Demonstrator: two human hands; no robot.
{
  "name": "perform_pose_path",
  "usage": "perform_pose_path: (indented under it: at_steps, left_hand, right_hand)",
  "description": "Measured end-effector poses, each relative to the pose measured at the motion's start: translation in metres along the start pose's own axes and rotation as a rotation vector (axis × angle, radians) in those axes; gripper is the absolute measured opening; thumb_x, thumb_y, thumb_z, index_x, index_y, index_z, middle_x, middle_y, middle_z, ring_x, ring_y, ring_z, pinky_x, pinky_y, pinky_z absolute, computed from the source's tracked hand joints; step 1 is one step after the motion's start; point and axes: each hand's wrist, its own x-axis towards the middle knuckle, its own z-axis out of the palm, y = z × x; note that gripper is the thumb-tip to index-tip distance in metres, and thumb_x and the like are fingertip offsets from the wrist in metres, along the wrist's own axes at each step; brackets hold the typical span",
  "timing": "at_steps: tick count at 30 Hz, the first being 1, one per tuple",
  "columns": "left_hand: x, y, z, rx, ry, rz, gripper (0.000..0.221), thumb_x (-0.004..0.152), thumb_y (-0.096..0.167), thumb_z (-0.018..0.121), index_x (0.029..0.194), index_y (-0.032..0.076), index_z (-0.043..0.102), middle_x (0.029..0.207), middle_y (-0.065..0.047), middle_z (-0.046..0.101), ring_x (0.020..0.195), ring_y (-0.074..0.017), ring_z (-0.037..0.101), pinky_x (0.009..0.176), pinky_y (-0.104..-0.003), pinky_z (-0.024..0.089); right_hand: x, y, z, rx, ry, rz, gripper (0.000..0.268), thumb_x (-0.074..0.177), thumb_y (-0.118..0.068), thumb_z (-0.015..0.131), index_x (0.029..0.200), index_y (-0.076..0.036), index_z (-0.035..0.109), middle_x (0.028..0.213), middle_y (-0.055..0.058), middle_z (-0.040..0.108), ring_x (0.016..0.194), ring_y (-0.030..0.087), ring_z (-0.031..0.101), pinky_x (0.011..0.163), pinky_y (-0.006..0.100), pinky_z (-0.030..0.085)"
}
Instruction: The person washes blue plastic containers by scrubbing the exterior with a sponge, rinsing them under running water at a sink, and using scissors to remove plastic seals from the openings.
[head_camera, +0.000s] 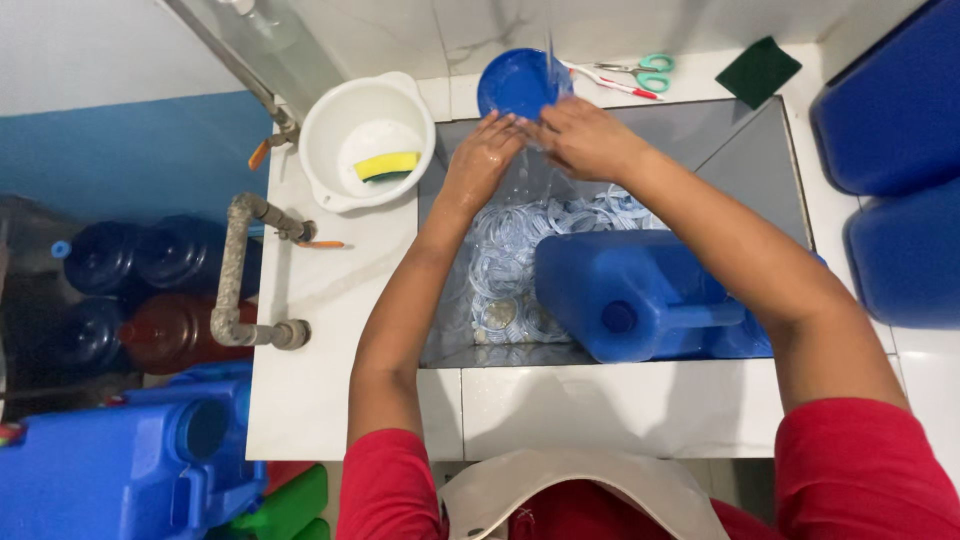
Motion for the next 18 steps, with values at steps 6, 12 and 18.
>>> perform_pose_path:
  at_steps: [6,12,18]
  left_hand:
    - [-0.005,-0.022,-0.015,0.045,0.11,-0.296,0.041,0.096,0.015,0.065,0.13,-0.008,0.061,0.138,-0.026,0.061,0.131,-0.0388,0.054,0.116,-0.048,0.038]
    - [-0.108,-0.146,-0.069,0.572,-0.014,-0.835,0.058,0.104,0.04,0.057,0.128,-0.013,0.061,0.137,-0.031,0.059,0.135,-0.046,0.048,0.118,-0.056,0.028]
    - [-0.169,-0.226,-0.077,0.634,-0.138,-1.119,0.082,0.103,0.053,0.043,0.144,-0.018,0.036,0.148,-0.043,0.039,0.141,-0.053,0.033,0.113,-0.06,0.022]
  right_hand:
    - [-0.023,-0.017,0.015,0.041,0.198,0.262,0.047,0.08,-0.002,0.063,0.127,-0.002,0.069,0.106,0.012,0.061,0.1,0.034,0.059,0.085,0.046,0.046]
    - [-0.009,-0.023,0.047,0.091,0.31,0.177,0.031,0.086,0.003,0.061,0.116,-0.003,0.07,0.11,0.015,0.06,0.104,0.036,0.058,0.096,0.048,0.047]
    - [0.005,-0.029,0.042,0.028,0.28,0.264,0.035,0.087,0.006,0.061,0.119,-0.003,0.072,0.115,0.015,0.059,0.107,0.036,0.056,0.096,0.047,0.047]
